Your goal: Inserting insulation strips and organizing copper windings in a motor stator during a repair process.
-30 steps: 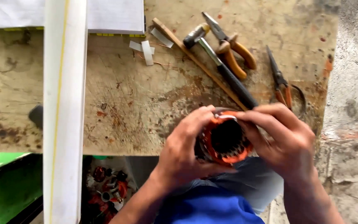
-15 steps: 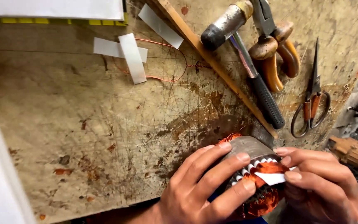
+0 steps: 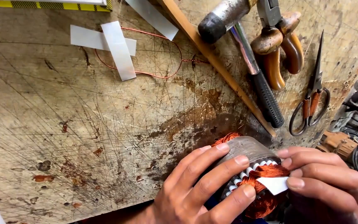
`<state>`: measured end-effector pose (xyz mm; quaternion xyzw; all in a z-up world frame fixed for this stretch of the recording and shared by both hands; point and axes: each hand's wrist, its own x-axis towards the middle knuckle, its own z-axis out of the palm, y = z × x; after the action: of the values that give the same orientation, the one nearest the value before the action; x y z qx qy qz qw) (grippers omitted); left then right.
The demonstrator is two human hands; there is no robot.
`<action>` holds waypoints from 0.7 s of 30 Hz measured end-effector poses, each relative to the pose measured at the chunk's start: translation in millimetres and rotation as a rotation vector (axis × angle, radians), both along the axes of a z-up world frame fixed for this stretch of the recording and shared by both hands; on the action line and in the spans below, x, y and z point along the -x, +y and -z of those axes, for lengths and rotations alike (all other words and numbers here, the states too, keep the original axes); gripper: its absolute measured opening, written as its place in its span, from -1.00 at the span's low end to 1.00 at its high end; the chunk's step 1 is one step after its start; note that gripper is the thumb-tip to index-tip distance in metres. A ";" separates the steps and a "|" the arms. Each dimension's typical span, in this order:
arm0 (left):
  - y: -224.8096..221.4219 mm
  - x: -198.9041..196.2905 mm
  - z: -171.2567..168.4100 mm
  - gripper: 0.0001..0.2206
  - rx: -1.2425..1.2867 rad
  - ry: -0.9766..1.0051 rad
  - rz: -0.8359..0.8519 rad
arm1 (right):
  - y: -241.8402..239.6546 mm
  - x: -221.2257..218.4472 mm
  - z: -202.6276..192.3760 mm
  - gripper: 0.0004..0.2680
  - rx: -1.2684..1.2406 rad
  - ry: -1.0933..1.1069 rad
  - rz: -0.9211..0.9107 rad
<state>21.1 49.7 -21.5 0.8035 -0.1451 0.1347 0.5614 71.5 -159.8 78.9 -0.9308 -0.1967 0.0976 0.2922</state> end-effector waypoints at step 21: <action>-0.1 -6.3 -7.5 -0.79 0.005 0.041 -0.060 | -27.5 -21.0 -37.3 -0.80 0.448 0.004 -0.401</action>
<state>27.5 49.6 -14.0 0.8088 -0.1089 0.1351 0.5619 92.5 -187.3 116.1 -0.9144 -0.3497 0.1964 0.0548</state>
